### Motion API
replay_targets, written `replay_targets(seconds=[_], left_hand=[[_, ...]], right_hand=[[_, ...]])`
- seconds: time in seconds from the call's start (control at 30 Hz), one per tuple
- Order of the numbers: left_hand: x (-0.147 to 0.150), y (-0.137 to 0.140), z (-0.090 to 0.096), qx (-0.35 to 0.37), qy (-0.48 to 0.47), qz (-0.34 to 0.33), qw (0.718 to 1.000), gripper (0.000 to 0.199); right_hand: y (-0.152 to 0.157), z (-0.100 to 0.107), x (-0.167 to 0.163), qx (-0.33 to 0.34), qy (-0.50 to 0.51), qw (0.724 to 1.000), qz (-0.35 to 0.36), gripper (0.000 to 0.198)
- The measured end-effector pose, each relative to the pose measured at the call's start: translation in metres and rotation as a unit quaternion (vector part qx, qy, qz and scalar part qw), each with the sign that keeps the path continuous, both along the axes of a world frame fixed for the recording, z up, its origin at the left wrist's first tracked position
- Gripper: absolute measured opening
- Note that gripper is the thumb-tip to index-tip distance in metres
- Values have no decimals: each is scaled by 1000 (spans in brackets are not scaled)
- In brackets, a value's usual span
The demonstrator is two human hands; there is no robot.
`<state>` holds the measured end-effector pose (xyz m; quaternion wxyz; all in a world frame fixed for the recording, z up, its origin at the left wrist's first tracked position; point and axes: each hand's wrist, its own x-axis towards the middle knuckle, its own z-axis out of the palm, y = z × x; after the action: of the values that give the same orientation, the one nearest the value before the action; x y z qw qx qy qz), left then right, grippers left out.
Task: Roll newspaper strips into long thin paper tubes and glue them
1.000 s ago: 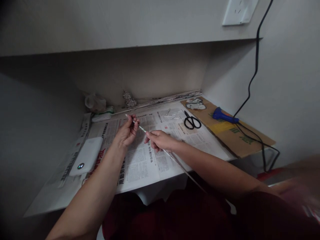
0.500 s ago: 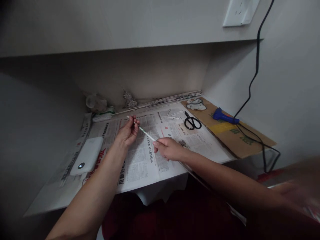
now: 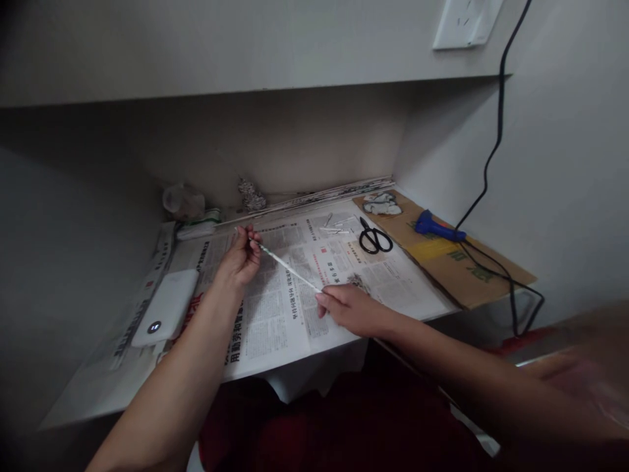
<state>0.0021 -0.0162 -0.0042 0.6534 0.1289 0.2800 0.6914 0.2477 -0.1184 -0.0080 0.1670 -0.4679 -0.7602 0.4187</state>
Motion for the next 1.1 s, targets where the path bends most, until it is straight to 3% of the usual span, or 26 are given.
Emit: replay_targets(seconds=[0.07, 0.13, 0.17, 0.3, 0.5, 0.9, 1.1], left_hand=[[-2, 0, 0, 2, -11, -8, 1000, 23], [-4, 0, 1, 6, -17, -4, 1000, 24], [-5, 0, 1, 7, -16, 0, 1000, 24], [-6, 0, 2, 5, -9, 1, 1000, 24], [-2, -2, 2, 18, -6, -7, 1000, 25], [2, 0, -3, 15, 24, -11, 1000, 20], [4, -1, -3, 8, 24, -16, 1000, 20]], right_hand=[[0, 2, 0, -175, 109, 978, 18, 44], [-1, 4, 2, -250, 161, 955, 13, 45], [-2, 5, 3, -240, 161, 957, 5, 44], [-6, 7, 11, -97, 97, 990, -23, 34], [-3, 7, 6, -161, 110, 981, 1, 34], [28, -6, -23, -128, 87, 987, -33, 29], [33, -10, -31, -70, 70, 993, -58, 33]])
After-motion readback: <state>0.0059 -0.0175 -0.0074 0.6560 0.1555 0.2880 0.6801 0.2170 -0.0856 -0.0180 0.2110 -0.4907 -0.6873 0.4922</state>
